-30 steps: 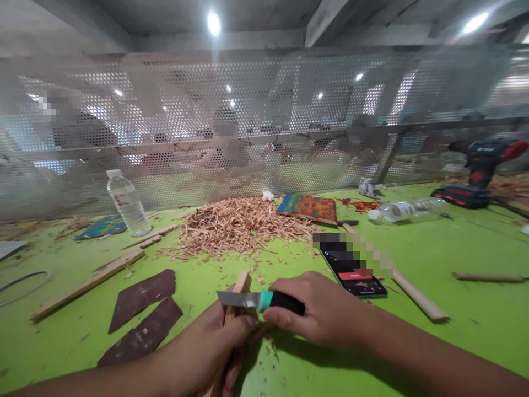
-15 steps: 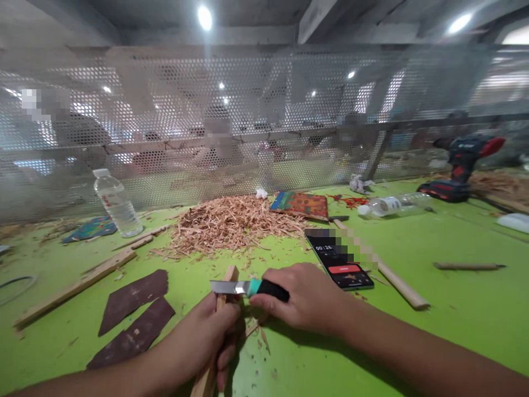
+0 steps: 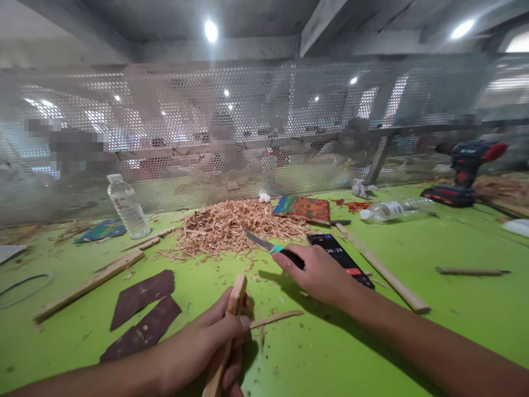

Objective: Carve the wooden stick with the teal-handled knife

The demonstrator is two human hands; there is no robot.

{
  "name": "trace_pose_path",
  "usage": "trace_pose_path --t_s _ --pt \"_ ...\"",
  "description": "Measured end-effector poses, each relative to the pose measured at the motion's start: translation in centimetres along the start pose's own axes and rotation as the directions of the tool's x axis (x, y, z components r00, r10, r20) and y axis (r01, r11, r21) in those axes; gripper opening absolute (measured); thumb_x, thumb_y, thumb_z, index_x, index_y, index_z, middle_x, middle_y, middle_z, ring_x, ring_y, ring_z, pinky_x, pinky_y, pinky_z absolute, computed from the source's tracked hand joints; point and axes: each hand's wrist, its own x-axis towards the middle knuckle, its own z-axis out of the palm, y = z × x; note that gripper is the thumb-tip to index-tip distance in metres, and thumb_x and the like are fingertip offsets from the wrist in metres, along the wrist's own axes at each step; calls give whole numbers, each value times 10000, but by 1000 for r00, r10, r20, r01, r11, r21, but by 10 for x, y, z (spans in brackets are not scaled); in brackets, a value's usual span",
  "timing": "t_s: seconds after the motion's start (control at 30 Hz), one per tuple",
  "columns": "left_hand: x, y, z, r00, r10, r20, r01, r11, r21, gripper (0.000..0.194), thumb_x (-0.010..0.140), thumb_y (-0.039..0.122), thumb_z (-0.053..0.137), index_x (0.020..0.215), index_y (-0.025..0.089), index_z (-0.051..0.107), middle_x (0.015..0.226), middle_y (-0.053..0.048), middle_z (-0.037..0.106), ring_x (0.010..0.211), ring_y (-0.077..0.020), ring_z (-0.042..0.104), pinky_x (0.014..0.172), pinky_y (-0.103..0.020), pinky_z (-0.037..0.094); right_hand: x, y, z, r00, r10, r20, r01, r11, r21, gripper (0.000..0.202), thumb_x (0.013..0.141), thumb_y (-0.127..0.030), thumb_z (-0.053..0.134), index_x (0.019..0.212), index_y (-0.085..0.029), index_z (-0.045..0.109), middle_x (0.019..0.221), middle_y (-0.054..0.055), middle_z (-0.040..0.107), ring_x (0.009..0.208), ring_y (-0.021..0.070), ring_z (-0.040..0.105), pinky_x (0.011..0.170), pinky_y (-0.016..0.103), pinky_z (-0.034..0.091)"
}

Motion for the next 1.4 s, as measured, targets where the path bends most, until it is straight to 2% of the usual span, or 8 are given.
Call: trace_pose_path --t_s 0.13,0.27,0.57,0.73,0.83,0.97,1.17,1.4 --pt "-1 2 -9 992 -28 123 31 999 -24 492 873 433 702 1148 274 326 658 108 545 510 -104 594 753 -444 603 1 5 -2 1000 12 6 -13 999 49 556 1023 -662 398 997 -187 686 832 63 728 727 225 639 632 316 398" --pt "-1 6 -15 972 -31 233 17 998 62 533 876 539 740 1084 255 339 798 45 583 533 -103 608 615 -313 537 0 4 -3 997 -30 74 24 997 78 556 1026 -655 411 1028 -182 703 887 74 750 762 227 656 666 322 417" --pt "-5 16 -13 991 49 125 -75 976 205 585 800 554 815 1130 208 478 919 21 473 740 -106 486 643 -239 463 0 5 0 982 -80 170 65 994 93 560 1023 -656 406 881 -183 669 786 49 693 716 203 597 651 312 396" --pt "-5 12 -9 977 154 145 -162 986 49 756 635 651 894 1106 219 490 844 47 482 690 -94 436 623 -218 386 2 6 1 979 -92 182 74 992 106 545 1025 -653 403 854 -195 643 750 30 667 686 188 576 633 304 378" --pt "-2 4 -9 983 146 114 -147 989 -1 737 671 768 789 1078 221 510 830 30 539 646 -103 511 596 -226 402 2 7 -1 978 -86 191 67 992 107 539 1023 -652 408 853 -196 639 751 29 665 691 191 578 636 306 379" --pt "2 4 -9 981 -4 192 42 981 -191 771 782 914 476 1043 196 572 938 -78 666 728 -236 703 573 -295 489 2 5 -3 980 -78 183 56 991 122 549 1019 -654 413 849 -191 654 774 44 687 709 204 600 646 313 397" --pt "-4 24 -10 991 92 98 -71 977 -203 842 854 862 441 1331 194 626 1330 -170 656 1246 -312 622 787 -298 513 4 8 -3 995 -42 87 30 990 138 538 1025 -638 428 915 -183 693 865 64 730 786 228 638 685 326 432" --pt "-3 30 -15 972 235 32 -232 970 -68 795 923 816 350 1270 165 646 1326 -159 650 1277 -311 574 1100 -454 421 6 13 -1 999 -13 41 7 992 127 541 1024 -651 418 912 -190 677 887 71 721 805 233 630 723 340 443"
